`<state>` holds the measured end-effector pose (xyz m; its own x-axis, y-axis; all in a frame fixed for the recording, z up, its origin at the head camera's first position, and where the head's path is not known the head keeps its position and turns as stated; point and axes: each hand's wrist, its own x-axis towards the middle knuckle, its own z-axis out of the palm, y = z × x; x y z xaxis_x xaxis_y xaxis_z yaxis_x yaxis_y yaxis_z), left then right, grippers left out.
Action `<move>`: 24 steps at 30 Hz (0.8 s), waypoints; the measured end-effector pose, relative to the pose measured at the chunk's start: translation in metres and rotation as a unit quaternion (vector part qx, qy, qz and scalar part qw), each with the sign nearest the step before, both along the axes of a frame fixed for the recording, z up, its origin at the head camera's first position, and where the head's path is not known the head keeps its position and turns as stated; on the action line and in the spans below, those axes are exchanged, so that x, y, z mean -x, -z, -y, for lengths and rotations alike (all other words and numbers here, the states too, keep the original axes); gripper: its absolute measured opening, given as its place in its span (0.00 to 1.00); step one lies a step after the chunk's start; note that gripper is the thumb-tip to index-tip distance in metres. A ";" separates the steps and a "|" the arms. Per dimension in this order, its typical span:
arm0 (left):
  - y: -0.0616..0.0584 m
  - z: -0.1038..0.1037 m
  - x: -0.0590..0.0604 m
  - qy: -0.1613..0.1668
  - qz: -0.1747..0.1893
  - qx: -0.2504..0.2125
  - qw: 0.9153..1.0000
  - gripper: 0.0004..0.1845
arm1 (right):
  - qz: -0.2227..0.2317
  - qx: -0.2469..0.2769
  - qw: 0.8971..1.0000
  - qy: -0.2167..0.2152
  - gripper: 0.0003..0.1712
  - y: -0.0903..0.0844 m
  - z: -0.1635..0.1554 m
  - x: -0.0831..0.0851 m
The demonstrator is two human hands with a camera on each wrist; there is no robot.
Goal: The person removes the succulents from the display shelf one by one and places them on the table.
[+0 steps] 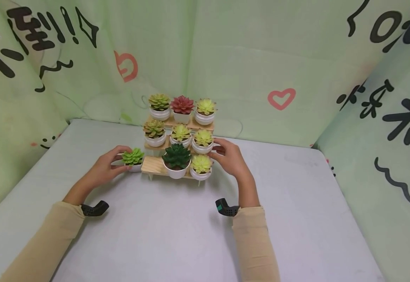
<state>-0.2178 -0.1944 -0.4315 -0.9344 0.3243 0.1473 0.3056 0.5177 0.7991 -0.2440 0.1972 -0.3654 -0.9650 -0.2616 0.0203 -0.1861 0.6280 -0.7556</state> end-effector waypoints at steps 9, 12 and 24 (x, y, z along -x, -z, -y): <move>0.003 -0.004 0.000 -0.012 -0.040 0.039 0.998 0.26 | -0.007 0.006 1.000 -0.002 0.28 0.002 0.000 0.000; 0.004 -0.005 -0.001 -0.014 -0.052 0.050 0.997 0.26 | -0.006 0.009 1.000 -0.004 0.29 0.002 0.000 0.000; 0.002 -0.008 -0.001 -0.019 -0.064 0.075 0.995 0.24 | -0.003 0.009 1.000 -0.004 0.29 0.002 0.000 0.000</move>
